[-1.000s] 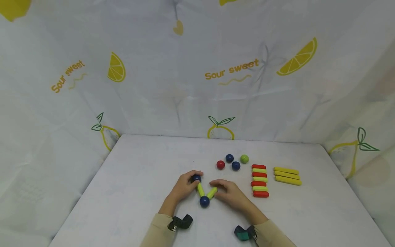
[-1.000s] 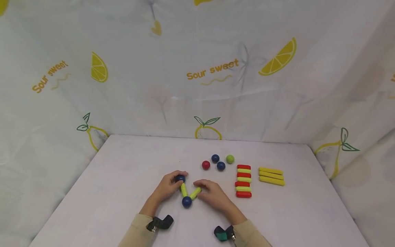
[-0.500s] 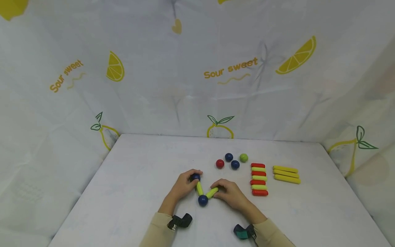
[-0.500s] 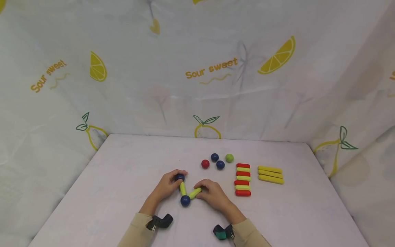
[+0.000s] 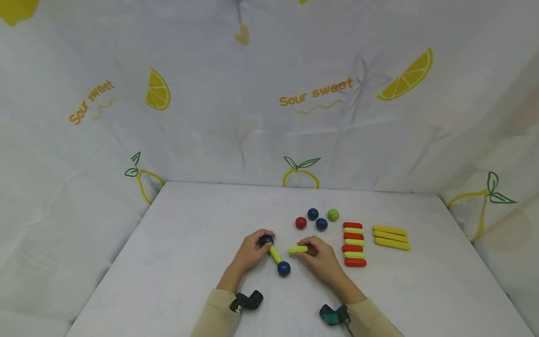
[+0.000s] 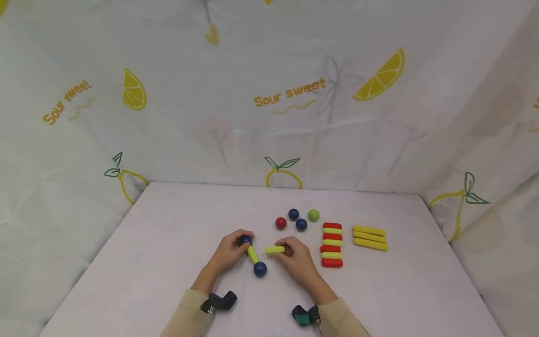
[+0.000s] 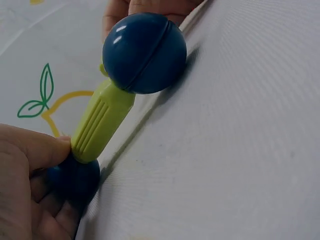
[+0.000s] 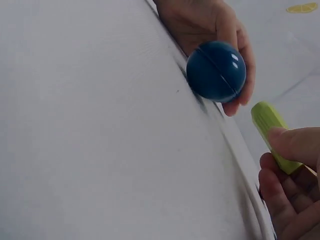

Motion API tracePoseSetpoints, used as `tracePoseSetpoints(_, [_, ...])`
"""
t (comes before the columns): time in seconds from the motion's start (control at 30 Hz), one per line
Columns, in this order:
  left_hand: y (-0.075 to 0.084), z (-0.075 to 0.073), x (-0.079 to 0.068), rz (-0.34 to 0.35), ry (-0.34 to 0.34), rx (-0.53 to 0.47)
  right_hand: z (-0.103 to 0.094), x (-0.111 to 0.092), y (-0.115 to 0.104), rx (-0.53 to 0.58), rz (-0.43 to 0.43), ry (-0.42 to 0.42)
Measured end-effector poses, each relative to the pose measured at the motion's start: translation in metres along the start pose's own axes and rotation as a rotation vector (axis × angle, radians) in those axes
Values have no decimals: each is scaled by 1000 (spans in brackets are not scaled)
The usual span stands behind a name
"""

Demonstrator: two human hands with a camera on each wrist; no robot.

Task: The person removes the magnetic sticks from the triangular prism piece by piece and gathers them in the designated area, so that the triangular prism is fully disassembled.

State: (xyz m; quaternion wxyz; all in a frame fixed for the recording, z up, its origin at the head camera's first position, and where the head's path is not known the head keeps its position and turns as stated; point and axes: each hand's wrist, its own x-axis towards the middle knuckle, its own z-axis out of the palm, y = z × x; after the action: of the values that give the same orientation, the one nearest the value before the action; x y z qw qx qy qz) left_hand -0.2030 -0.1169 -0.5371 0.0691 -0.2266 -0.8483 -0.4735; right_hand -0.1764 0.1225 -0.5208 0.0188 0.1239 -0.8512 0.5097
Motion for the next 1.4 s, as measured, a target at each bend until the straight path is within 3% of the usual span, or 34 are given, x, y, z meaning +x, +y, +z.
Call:
tracePoseSetpoints(0.23, [-3, 4, -1, 27, 79, 87, -20, -5, -4, 37, 105, 4])
tracePoseSetpoints(0.47, [-4, 5, 1, -36, 105, 101, -55, -21, -6, -79, 140, 50])
tracePoseSetpoints(0.73, [-1, 5, 1, -95, 91, 93, -96, -53, 9, -155, 181, 94])
tracePoseSetpoints(1.07, [-1, 4, -1, -69, 98, 101, -110, -76, 26, -209, 355, 97])
tracePoseSetpoints(1.17, [-1, 4, -2, -61, 94, 96, -108, -77, 29, -223, 345, 113])
tracePoseSetpoints(1.4, [-3, 4, -1, -10, 78, 99, -106, -77, 38, -345, 207, 195])
